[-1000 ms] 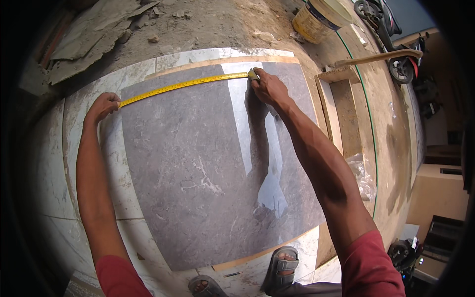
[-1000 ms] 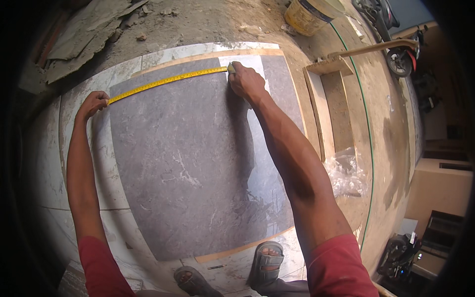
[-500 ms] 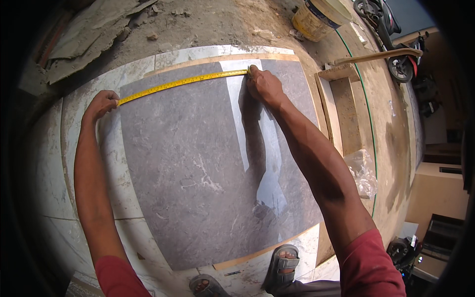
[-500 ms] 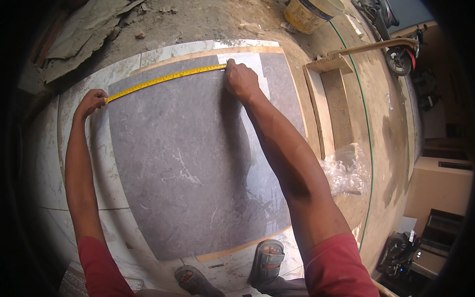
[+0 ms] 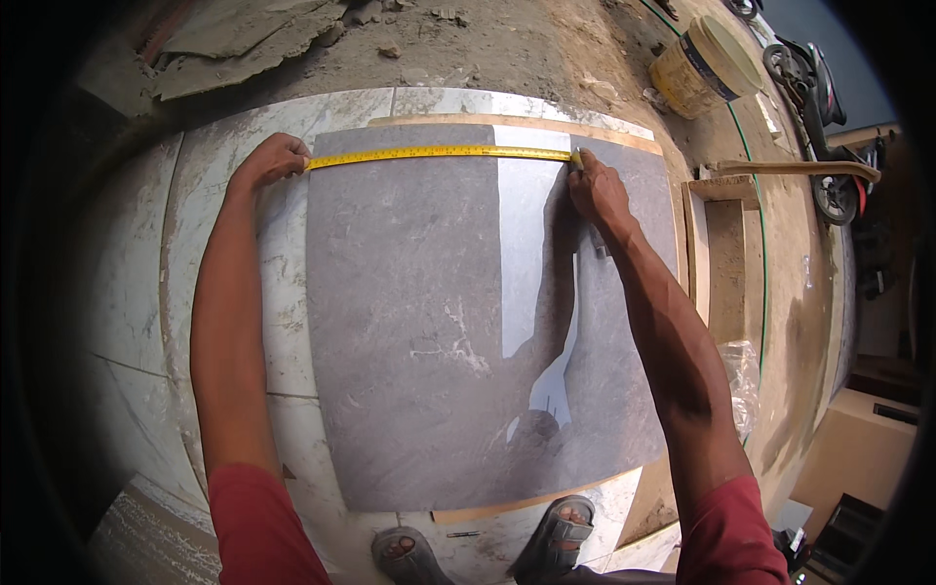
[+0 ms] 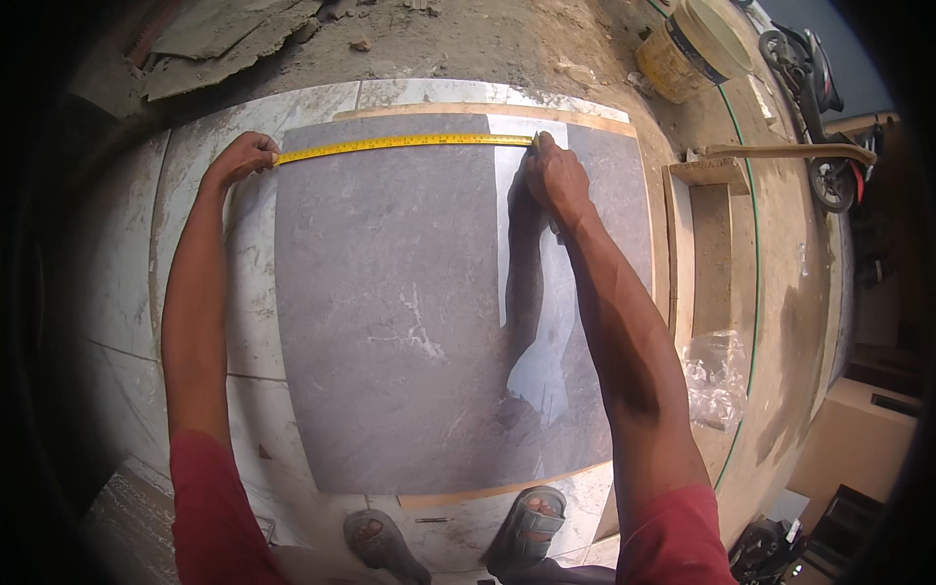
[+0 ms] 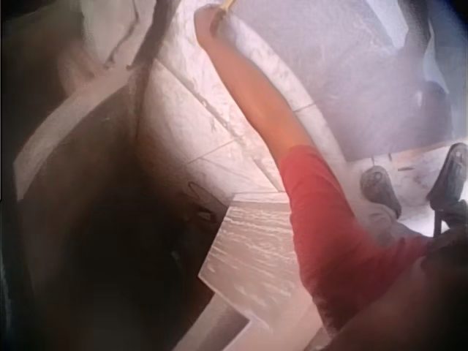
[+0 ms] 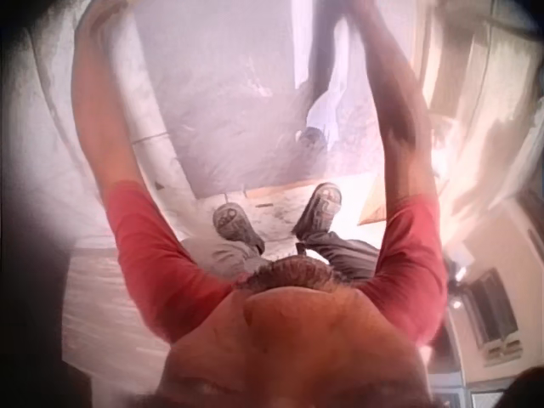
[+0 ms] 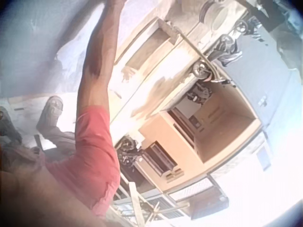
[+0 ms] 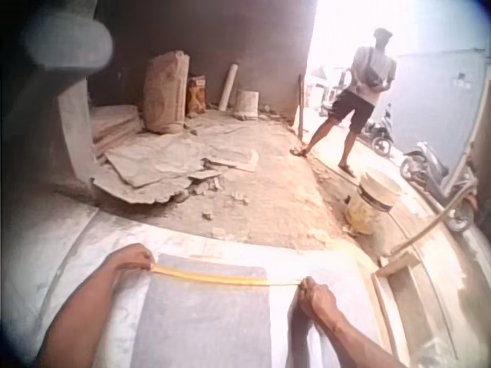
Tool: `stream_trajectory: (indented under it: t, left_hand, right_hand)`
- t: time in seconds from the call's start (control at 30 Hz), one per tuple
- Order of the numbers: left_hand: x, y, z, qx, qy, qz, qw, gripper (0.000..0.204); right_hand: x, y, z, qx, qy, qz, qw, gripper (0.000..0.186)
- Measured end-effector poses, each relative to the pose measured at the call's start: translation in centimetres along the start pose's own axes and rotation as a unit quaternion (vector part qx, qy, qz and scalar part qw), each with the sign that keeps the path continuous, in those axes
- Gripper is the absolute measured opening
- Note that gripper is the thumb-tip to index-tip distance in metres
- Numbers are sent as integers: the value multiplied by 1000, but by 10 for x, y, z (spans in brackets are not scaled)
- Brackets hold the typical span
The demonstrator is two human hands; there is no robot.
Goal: The person measures a tile using a measuring tape and marks it with a pencil. The person also handles a metal bracket and places it near the tile before picking up and moving the tile.
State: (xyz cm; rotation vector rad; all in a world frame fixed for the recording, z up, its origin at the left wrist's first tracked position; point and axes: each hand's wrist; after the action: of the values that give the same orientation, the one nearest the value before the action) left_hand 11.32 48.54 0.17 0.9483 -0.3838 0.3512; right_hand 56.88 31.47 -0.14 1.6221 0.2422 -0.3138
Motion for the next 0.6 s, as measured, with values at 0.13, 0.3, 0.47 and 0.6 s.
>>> stream_trajectory:
  t: [0.13,0.3,0.47,0.6]
  left_hand:
    - [0,3,-1,-9,7,-17,1000,20]
    - [-8,2,-4,-6,5,-21,1000,21]
    - [-14,2,-7,-6,-8,-5,1000,17]
    - [-6,1,-3,1,5,-12,1000,17]
  right_hand:
    - [1,-1,-2,-7,1,6,1000,35]
    - [9,0,-9,-18,25,8,999,38]
    - [10,1,-7,-9,34,-35,999,39]
    - [17,-2,-6,12,33,-37,999,42]
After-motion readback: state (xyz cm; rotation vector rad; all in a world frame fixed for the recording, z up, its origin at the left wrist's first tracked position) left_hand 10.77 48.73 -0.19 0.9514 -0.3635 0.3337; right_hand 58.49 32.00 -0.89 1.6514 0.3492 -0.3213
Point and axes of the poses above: each hand's wrist, its own z-axis away from the middle knuckle, its own y-axis out of the back of the hand, x = y × z, and after that the axes turned 11 degrees about y, right-handed
